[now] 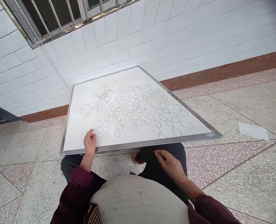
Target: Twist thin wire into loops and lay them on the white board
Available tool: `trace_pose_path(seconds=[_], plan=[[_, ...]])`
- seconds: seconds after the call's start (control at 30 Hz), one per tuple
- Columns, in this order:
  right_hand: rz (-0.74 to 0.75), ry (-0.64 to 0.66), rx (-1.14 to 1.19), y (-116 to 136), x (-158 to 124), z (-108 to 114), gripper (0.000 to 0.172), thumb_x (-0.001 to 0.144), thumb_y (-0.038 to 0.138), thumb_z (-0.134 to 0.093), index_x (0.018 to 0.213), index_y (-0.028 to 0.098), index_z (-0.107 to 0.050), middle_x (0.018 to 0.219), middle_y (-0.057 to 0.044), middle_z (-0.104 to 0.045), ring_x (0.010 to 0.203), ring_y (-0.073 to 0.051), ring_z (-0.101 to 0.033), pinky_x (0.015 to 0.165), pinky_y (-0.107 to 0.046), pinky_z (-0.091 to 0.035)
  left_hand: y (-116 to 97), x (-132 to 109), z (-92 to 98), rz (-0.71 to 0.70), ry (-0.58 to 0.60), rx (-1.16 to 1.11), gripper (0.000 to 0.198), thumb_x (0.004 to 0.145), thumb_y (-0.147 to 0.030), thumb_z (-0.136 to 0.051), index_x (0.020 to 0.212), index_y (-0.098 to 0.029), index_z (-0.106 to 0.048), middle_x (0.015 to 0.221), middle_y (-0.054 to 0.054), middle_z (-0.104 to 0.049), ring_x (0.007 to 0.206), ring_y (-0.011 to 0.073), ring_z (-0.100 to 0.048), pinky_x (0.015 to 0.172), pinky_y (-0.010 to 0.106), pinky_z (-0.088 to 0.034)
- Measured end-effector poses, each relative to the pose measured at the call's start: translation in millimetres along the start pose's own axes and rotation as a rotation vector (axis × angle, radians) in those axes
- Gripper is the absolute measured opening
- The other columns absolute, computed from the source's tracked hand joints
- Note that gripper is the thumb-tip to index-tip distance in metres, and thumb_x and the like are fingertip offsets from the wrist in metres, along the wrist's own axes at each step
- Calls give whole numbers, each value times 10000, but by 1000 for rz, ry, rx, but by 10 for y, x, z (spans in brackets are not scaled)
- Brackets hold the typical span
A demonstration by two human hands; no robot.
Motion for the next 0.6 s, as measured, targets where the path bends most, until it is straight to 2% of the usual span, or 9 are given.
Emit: trace_pose_path(seconds=[0.17,0.37,0.5,0.6], plan=[[73,-11,-26,-7,-8,-40,315,869,441,-425,889,224,-652,927,-102,-738,859,-264,-699,806,-397,-554,57,-141,-16,-19,-37,-84,403,827,-262,-562,1218,-172,-605,862,44,-641,834,163,-606,833,306,-500],[219,-13,-89,6,-35,-45,297,913,383,-420,933,231,-675,913,-88,-738,846,-243,-702,788,-364,-557,156,-174,70,-3,-54,-138,417,837,-327,-580,1221,-164,-594,865,55,-622,760,163,-587,629,268,-510],[299,-91,-229,-53,128,45,306,932,353,-424,907,203,-690,829,-105,-727,808,-257,-665,797,-380,-518,169,-260,81,-39,-64,-143,393,847,-351,-599,1198,-177,-619,940,71,-653,860,172,-618,772,299,-517],[333,-147,-300,-96,251,90,289,938,319,-434,882,189,-687,783,-105,-710,766,-254,-639,742,-371,-496,158,-335,55,-62,-82,-139,384,858,-370,-602,1189,-177,-632,1006,91,-672,928,183,-631,842,317,-504]])
Point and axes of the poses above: each hand's wrist, its own x-axis towards the middle knuckle, its own z-axis out of the back of the hand, y = z × x, the point moved 2 cm from there along x, towards the middle knuckle
